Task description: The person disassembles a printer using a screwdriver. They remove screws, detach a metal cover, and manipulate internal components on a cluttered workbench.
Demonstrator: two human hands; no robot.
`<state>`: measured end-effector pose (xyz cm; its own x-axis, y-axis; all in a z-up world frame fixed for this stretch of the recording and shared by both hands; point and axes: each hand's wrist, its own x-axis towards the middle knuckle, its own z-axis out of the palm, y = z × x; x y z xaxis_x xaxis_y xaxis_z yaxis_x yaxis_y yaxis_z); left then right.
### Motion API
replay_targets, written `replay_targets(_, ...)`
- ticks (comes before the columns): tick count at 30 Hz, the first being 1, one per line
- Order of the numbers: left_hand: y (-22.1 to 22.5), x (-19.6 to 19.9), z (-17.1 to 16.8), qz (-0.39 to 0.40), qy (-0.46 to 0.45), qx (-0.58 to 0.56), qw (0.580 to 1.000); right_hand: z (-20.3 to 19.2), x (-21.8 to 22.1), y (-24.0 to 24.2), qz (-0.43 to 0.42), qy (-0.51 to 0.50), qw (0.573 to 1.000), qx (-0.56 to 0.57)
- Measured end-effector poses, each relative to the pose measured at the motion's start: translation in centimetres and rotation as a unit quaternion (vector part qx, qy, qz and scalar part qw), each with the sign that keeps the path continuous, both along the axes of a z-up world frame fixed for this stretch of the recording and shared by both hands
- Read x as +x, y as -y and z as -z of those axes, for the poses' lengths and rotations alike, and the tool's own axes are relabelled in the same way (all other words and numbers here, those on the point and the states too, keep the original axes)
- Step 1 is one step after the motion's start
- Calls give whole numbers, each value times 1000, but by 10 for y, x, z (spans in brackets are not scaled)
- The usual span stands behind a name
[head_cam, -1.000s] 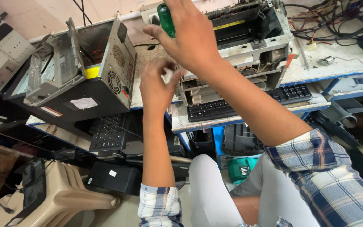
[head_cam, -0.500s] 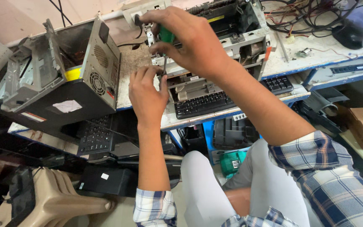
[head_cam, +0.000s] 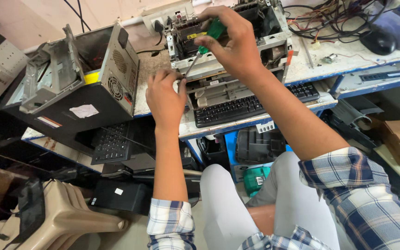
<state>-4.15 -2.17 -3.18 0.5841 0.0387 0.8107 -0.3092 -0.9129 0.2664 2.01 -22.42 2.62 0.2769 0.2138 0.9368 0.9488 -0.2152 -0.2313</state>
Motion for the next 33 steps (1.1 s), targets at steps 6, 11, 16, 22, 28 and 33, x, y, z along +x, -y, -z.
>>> replay_targets(6, -9, 1, 0, 50, 26, 30, 998, 31, -10, 24, 6, -23, 987, 156)
replay_targets(11, -12, 5, 14, 79, 52, 53, 994, 138, -47, 54, 5, -343, 834, 433)
replay_targets(16, -13, 12, 29, 113, 34, 67, 991, 316, -98, 61, -137, -499, 686, 511)
replay_targets(22, -10, 2, 35, 44, 63, 131, 988, 402, -121, 57, -247, -626, 510, 536)
replay_targets(28, -8, 14, 36, 34, 95, 133, 986, 360, -52, 116, -294, -463, 685, 479)
replay_targets(33, 1, 6, 28, 14, 99, 91, 991, 353, -46, 168, -273, -468, 628, 558)
